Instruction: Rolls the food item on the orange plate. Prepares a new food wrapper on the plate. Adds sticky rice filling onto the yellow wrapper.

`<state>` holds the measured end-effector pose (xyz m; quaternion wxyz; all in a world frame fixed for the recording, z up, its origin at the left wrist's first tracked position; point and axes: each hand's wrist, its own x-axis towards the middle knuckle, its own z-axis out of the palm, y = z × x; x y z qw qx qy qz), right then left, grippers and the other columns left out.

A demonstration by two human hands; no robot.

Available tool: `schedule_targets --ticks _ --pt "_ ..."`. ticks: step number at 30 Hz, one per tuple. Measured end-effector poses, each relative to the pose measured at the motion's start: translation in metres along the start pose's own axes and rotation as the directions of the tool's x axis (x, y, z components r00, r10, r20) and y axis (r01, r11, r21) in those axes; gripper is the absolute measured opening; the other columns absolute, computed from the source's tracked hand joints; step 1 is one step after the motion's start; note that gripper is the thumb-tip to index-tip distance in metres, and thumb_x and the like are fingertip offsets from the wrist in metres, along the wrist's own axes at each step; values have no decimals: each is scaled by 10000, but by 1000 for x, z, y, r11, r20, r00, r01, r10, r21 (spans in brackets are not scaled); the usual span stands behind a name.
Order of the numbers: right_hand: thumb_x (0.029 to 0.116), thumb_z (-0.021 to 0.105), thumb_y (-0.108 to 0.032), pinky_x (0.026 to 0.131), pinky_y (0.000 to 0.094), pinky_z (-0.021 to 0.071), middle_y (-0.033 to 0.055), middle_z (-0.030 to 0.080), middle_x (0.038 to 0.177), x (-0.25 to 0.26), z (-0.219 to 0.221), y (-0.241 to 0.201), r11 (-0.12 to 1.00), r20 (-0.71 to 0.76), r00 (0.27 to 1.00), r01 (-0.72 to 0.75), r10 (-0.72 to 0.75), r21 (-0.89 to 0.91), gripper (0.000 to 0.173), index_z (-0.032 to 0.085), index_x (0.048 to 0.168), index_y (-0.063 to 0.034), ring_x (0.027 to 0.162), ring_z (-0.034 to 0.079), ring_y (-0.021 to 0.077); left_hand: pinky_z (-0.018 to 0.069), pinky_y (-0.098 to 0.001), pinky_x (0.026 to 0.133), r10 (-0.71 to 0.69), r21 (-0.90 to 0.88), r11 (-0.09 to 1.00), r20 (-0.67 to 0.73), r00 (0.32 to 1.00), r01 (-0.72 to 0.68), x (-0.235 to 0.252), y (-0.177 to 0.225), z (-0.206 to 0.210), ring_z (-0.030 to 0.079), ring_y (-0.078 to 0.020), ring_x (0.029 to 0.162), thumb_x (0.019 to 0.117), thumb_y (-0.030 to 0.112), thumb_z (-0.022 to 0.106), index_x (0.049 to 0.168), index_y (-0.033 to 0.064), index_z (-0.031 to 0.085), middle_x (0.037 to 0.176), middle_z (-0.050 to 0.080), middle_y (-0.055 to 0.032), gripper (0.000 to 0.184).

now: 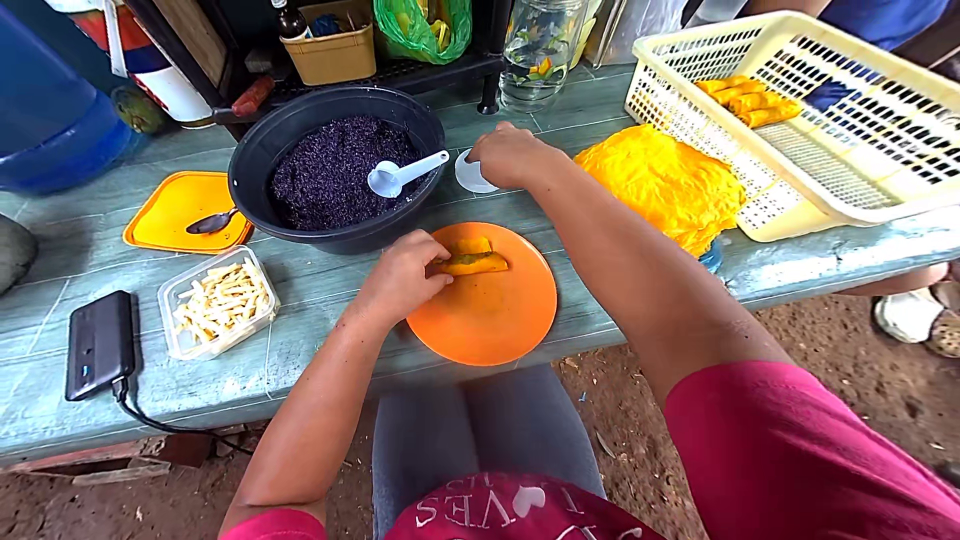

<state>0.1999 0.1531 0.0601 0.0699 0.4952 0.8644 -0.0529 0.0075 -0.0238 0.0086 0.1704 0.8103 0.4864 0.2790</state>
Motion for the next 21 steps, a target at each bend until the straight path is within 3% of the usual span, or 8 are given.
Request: schedule_targets --ticks 4,6,10,13,17,21 --pt "1008 496 -58 935 738 412 237 612 1348 8 3 -3 999 72 997 -38 39 -16 334 688 1281 -52 1384 431 486 554 -421 957 -6 16 1000 21 1000 6 1 0 0 674 -259 1051 868 101 801 1072 4 748 1102 700 -148 232" --pt "1009 496 -52 940 739 410 242 599 1365 8 4 -2 999 61 997 -41 41 -6 335 675 1292 -35 1386 425 492 553 -419 957 -8 18 1000 25 1000 8 1 -1 -1 670 -257 1056 874 106 798 1073 8 748 1107 696 -147 227" --pt "965 514 -10 944 711 416 192 559 1419 -12 3 -2 997 -152 988 32 -22 67 406 647 1347 -47 1376 422 468 561 -411 935 -28 18 999 1 1000 28 0 0 -1 670 -252 1023 866 96 805 1054 7 750 1092 686 -144 216" --pt "973 474 35 1008 649 436 193 629 1296 -51 4 -15 957 -264 952 211 -155 199 370 716 1240 -49 1300 512 432 567 -421 907 -24 41 999 -2 1000 24 1 -1 -1 676 -263 988 860 101 804 1035 5 752 1065 691 -153 206" --pt "999 448 52 1086 506 445 142 670 1246 -90 10 -40 901 -104 942 335 -318 277 378 745 1202 -64 1260 578 320 562 -448 903 -29 68 997 17 999 27 2 1 0 676 -289 989 866 104 797 1042 -8 749 1088 691 -177 214" --pt "998 455 52 1097 499 433 150 669 1254 -87 22 -50 885 -2 921 374 -389 276 357 749 1178 -40 1267 575 319 567 -435 880 -9 63 998 -7 1000 10 2 -2 2 678 -279 956 854 100 806 1016 -11 748 1032 694 -164 205"
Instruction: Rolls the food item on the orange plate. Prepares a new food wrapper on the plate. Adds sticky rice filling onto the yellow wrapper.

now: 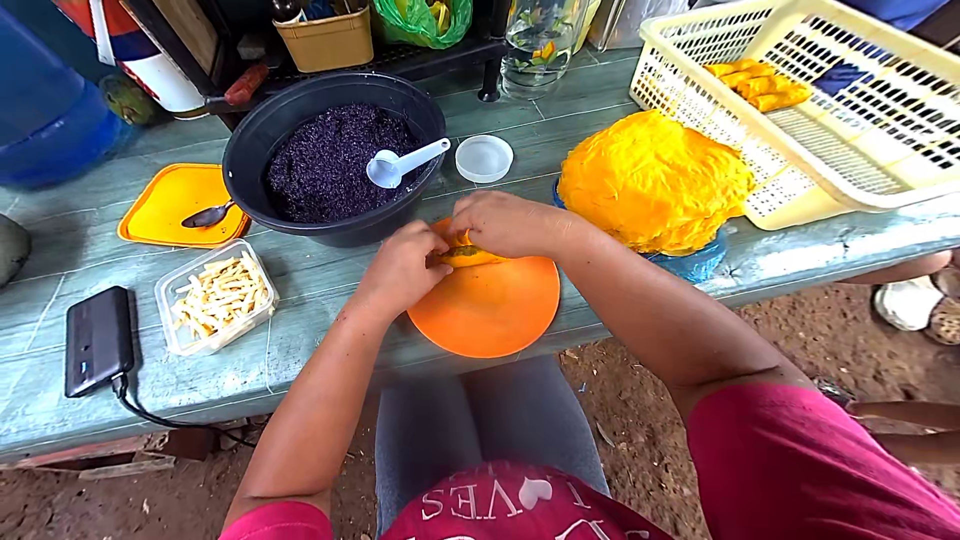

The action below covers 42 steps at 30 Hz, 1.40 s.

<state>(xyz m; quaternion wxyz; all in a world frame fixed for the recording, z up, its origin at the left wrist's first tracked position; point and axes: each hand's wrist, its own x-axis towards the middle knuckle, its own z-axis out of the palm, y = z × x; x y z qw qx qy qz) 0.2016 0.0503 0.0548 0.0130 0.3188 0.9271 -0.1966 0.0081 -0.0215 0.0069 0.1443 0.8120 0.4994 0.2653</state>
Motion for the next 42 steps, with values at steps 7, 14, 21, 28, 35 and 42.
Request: schedule_targets --ticks 7,14,21,28,35,42 --pt "1005 449 43 1101 511 429 137 665 1276 -3 0 8 999 39 999 -35 36 -25 372 751 1196 -58 1289 564 316 571 -403 870 3 -6 1000 2 1000 -3 0 0 0 679 -258 942 862 97 799 1008 -8 748 1031 699 -155 187" --pt "1014 445 31 1095 512 440 136 671 1287 -22 0 20 996 -11 997 -81 81 -46 372 745 1217 -54 1291 572 319 568 -422 881 -23 -22 999 24 999 24 3 4 0 676 -258 959 869 90 794 1013 -11 746 1039 697 -152 182" --pt "996 485 1 1097 535 447 142 666 1310 -35 7 23 995 -119 988 -96 96 2 354 738 1235 -65 1313 559 332 589 -459 838 36 18 999 9 999 -36 1 0 1 683 -247 928 850 102 820 1012 18 746 1039 693 -127 198" --pt "964 540 38 1084 461 471 136 695 1264 -48 12 25 989 -265 962 -24 62 144 351 732 1243 -51 1250 615 279 561 -543 846 -7 49 999 42 999 5 -2 -13 3 682 -329 950 867 252 764 1089 -19 727 1088 693 -205 352" --pt "757 755 137 898 417 543 182 667 1088 -60 39 25 965 -454 891 105 15 239 367 719 1104 25 1038 651 286 560 -418 828 20 -48 999 39 999 -18 -1 -16 0 642 -302 1037 836 235 788 1149 -56 679 1193 636 -264 440" --pt "721 796 106 826 387 571 194 633 1082 -60 53 42 910 -548 836 247 -25 335 314 697 1008 25 960 640 271 573 -485 815 -41 -34 999 -65 997 39 -7 6 -3 662 -300 975 770 120 871 947 -23 680 1089 667 -190 297"
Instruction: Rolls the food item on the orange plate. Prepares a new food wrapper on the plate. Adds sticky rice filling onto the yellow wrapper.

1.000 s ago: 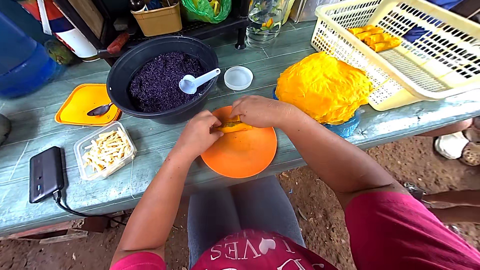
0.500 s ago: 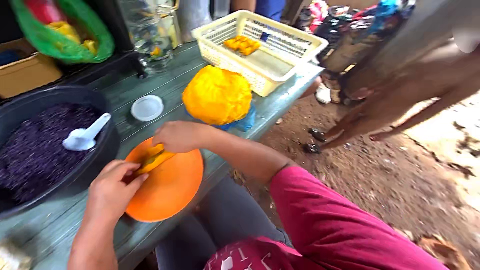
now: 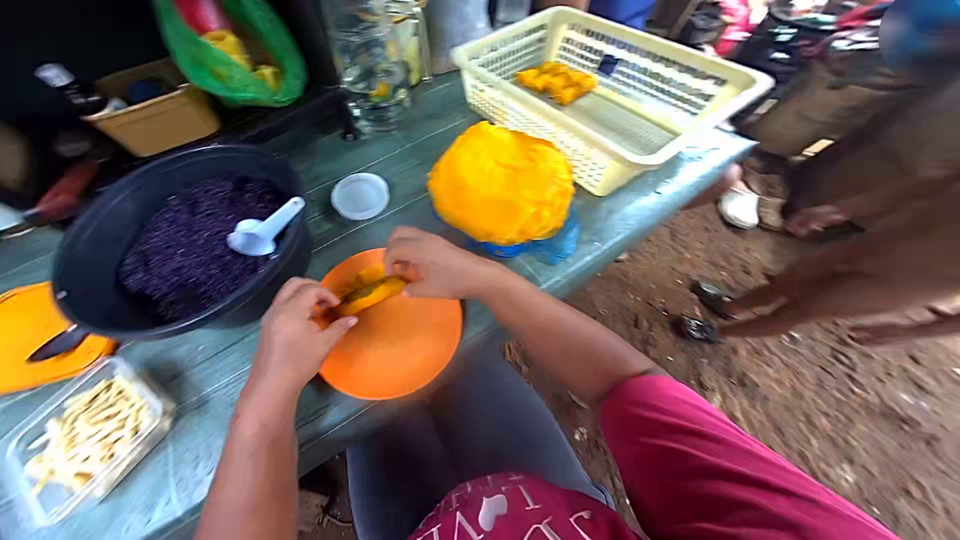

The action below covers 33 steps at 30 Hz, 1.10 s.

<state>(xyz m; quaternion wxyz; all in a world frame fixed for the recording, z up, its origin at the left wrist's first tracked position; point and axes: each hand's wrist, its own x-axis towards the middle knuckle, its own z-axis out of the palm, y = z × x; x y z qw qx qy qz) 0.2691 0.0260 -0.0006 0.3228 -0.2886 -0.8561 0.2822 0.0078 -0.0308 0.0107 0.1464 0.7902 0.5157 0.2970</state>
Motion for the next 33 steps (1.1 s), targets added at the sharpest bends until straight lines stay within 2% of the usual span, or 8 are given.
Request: schedule_targets --ticks 3,7,11,17,22,26,30,33 --pt "738 775 98 796 353 575 185 621 1092 -2 2 1 998 -11 999 38 -38 42 300 686 1015 26 926 636 238 567 -452 839 44 -16 999 6 999 -43 1 -1 0 659 -264 1007 761 67 863 935 8 703 1070 682 -149 244" --pt "760 746 92 794 324 564 176 595 1134 -3 3 -2 998 -11 998 58 -58 36 396 688 1142 8 929 618 209 561 -464 894 80 -19 997 13 997 -80 0 -1 1 660 -274 1038 779 43 839 940 12 713 1066 689 -142 206" --pt "763 749 100 822 339 581 184 597 1151 -1 6 -2 998 8 998 59 -59 17 465 668 1211 5 951 639 230 542 -475 966 105 -21 994 33 994 -104 1 -2 2 655 -284 1092 789 24 832 950 25 733 1082 699 -134 189" --pt "827 722 91 850 361 589 180 627 1156 7 5 -3 997 79 996 49 -44 -64 432 661 1243 -10 955 663 240 565 -443 917 76 0 997 54 996 -76 2 -5 5 675 -250 1019 815 56 830 989 29 743 1067 701 -126 196" --pt "873 680 80 878 358 582 181 627 1176 15 0 -6 998 143 990 -5 15 -67 423 636 1285 -7 992 665 244 565 -438 895 39 15 999 33 999 -39 3 -3 5 672 -248 988 849 117 824 972 30 738 1019 698 -117 174" --pt "878 679 81 878 350 577 190 635 1148 20 -2 -6 997 158 987 -17 27 -69 387 652 1258 12 979 666 247 558 -452 903 -36 39 999 34 999 35 9 4 4 687 -263 978 932 143 748 994 0 741 1004 710 -146 155" --pt "886 665 76 885 373 586 189 650 1166 25 -2 -8 996 157 985 -63 72 -62 341 681 1220 7 993 680 255 558 -477 938 -92 78 993 95 991 85 15 10 2 691 -268 1026 996 136 664 1110 21 729 1080 708 -148 174" --pt "886 667 65 868 379 587 185 656 1166 33 -5 -8 990 167 977 -128 136 -57 310 688 1190 7 969 686 247 542 -484 958 -123 124 986 121 985 108 20 14 2 676 -286 1060 1027 129 607 1106 21 745 1087 696 -158 192"
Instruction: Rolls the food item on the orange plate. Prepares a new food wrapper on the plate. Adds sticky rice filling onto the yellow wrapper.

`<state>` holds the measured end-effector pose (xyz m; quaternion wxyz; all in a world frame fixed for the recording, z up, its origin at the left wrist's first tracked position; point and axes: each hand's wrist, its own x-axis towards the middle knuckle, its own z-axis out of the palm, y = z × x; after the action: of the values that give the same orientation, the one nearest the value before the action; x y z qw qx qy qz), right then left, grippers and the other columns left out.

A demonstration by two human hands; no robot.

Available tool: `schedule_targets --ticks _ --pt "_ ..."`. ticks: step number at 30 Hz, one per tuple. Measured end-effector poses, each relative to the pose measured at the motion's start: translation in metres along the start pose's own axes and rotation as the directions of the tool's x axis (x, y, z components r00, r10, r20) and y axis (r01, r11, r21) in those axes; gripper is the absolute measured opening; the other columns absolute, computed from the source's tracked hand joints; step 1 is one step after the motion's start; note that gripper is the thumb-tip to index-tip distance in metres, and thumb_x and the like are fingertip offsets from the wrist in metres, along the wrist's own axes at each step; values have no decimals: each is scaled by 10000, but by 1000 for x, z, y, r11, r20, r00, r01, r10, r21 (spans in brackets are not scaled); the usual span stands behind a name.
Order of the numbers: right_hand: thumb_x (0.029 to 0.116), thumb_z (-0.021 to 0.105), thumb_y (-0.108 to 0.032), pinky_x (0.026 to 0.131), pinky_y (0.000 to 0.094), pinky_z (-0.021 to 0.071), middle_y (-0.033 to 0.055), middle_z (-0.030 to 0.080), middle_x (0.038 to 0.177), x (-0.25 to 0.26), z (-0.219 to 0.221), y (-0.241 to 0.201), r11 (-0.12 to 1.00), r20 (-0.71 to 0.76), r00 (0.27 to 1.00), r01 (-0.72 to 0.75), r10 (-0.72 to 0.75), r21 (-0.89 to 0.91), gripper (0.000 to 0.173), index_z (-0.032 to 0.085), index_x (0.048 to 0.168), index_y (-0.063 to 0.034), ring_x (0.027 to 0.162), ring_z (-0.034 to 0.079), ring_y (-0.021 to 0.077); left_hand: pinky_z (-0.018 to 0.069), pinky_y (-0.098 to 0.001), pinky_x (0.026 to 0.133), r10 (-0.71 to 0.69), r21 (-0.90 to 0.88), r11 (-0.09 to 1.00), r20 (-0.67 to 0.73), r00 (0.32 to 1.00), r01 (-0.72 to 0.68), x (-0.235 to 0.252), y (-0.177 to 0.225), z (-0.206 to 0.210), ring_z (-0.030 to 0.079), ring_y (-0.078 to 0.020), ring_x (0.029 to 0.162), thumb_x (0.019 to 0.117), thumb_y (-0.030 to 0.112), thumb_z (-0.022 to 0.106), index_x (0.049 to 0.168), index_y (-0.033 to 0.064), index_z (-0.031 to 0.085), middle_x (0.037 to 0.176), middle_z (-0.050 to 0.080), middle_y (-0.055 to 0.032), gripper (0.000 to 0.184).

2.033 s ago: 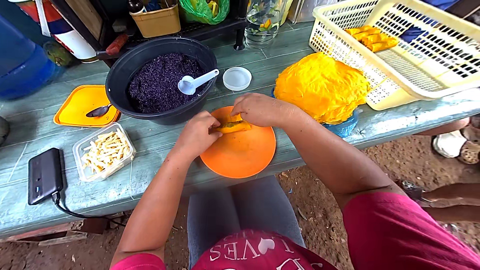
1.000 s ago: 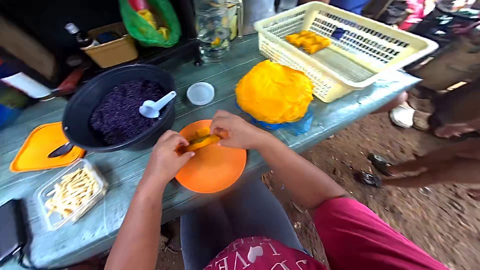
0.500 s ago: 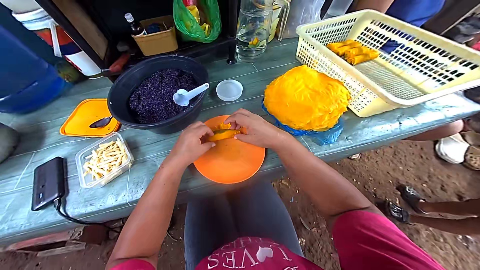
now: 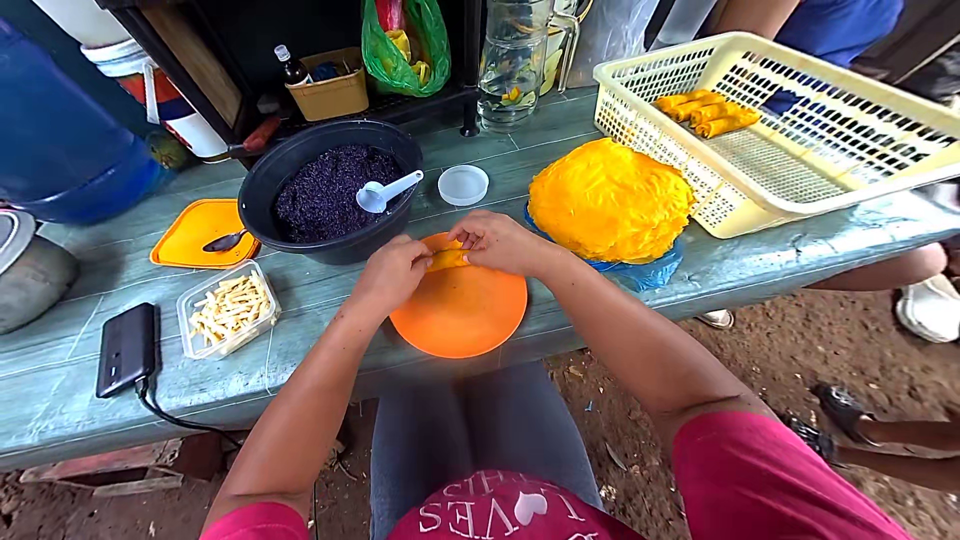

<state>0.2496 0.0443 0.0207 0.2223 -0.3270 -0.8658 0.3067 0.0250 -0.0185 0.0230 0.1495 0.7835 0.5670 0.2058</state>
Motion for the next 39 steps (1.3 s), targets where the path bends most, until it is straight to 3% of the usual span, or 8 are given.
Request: schedule_targets --ticks 5,10,14,18,20,24,32,39 --pt "877 688 48 841 396 569 156 665 1120 14 -3 6 998 -39 997 -61 61 -13 274 710 1140 -23 925 670 238 525 -481 973 -32 39 999 19 999 31 7 0 2 664 -300 1065 1070 197 554 1076 -15 736 1073 684 -176 280" --pt "863 683 109 912 410 567 182 645 1185 19 -2 1 996 -78 993 -86 84 -20 341 694 1183 -8 1057 656 283 500 -493 1016 -74 111 992 104 992 62 18 1 -1 633 -327 1128 1087 194 514 1104 -22 738 1156 648 -202 311" --pt "870 597 152 926 414 565 194 669 1155 22 0 0 991 -103 992 67 -79 -112 327 705 1148 18 1022 675 294 510 -491 1013 -97 187 979 76 992 81 21 2 3 634 -338 1138 1096 202 493 1166 -10 724 1194 633 -205 321" --pt "817 708 80 954 461 554 162 708 1076 14 3 3 951 -25 964 257 -265 -169 258 718 1063 4 1042 681 290 546 -540 954 151 321 942 -125 981 -104 9 -2 17 652 -402 1122 1051 172 571 1155 -24 704 1127 677 -220 259" --pt "769 804 44 1026 490 512 174 701 1123 12 4 8 949 28 966 259 -258 -181 355 701 1107 7 1129 651 328 554 -536 935 241 296 935 -132 961 -194 5 -2 18 655 -396 1104 988 179 680 1121 -27 715 1114 682 -210 248" --pt "805 748 96 988 465 536 179 679 1158 14 1 11 980 48 986 165 -160 -112 439 646 1221 2 1080 665 308 531 -522 979 215 207 958 -68 974 -197 9 -6 17 643 -386 1128 907 177 787 1136 -23 726 1130 689 -203 311" --pt "904 672 64 1007 437 543 178 685 1224 15 -4 21 995 25 995 95 -95 -24 437 616 1332 -12 1121 679 277 496 -485 1049 192 87 977 10 981 -193 24 -15 8 641 -355 1160 904 123 781 1149 -38 718 1150 695 -198 300" --pt "859 750 30 1046 463 521 175 673 1261 14 3 15 982 45 989 148 -144 -117 522 613 1359 -30 1161 662 295 514 -474 1025 249 106 961 52 967 -254 27 -20 3 668 -331 1116 918 114 756 1121 -24 726 1097 712 -184 248"
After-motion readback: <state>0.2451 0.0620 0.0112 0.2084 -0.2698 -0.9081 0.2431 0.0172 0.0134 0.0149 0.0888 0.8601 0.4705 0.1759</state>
